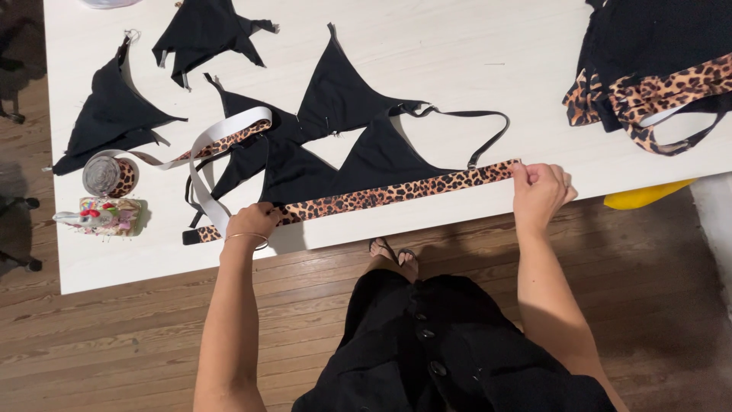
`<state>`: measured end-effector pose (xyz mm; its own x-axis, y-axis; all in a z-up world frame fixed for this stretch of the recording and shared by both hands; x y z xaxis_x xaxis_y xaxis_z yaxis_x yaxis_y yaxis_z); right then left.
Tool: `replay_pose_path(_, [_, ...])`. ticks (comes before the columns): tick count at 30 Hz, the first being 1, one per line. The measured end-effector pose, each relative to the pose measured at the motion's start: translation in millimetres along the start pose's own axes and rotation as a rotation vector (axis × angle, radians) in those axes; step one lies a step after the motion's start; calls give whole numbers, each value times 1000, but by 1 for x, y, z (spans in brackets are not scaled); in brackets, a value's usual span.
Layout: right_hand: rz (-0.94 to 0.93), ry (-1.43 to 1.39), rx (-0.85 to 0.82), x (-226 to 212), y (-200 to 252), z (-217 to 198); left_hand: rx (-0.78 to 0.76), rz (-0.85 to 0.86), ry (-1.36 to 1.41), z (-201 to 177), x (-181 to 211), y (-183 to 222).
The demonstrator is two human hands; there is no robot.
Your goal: Assembling a bikini top by pinning fabric pieces and attaching leopard print straps using scissors and pins.
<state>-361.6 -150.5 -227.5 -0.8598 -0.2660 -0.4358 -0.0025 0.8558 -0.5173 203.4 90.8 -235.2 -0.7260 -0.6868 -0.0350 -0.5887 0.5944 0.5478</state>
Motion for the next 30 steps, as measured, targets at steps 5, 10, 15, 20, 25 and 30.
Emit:
replay_pose_path(5, [-5,24,-10,6,-1,4,9,8,11,-1,1,0])
replay_pose_path(10, [30,33,-21,8,-2,7,5,-2,46,-3,2,5])
replay_pose_path(15, [63,51,-59,12,-4,10,28,-11,37,-8,2,9])
replay_pose_path(20, [73,80,-110,10,-9,9,25,-22,24,-27,8,27])
replay_pose_path(25, [119,71,-245,1,-12,11,74,18,9,-22,-3,14])
replay_pose_path(30, [89,-13,-215,-10,-12,6,-54,81,50,-19,-12,17])
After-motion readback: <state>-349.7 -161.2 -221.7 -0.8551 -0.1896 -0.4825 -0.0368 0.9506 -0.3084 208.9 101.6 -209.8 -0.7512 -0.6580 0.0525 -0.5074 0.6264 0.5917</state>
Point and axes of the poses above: each hand's wrist, its own y-axis away from the middle knuckle, its own z-axis out of the palm, x = y × z, the point moved 8 cm from there along -y, towards the middle knuckle, and after that the axes turned 5 degrees about -z, right-handed, at the moved point
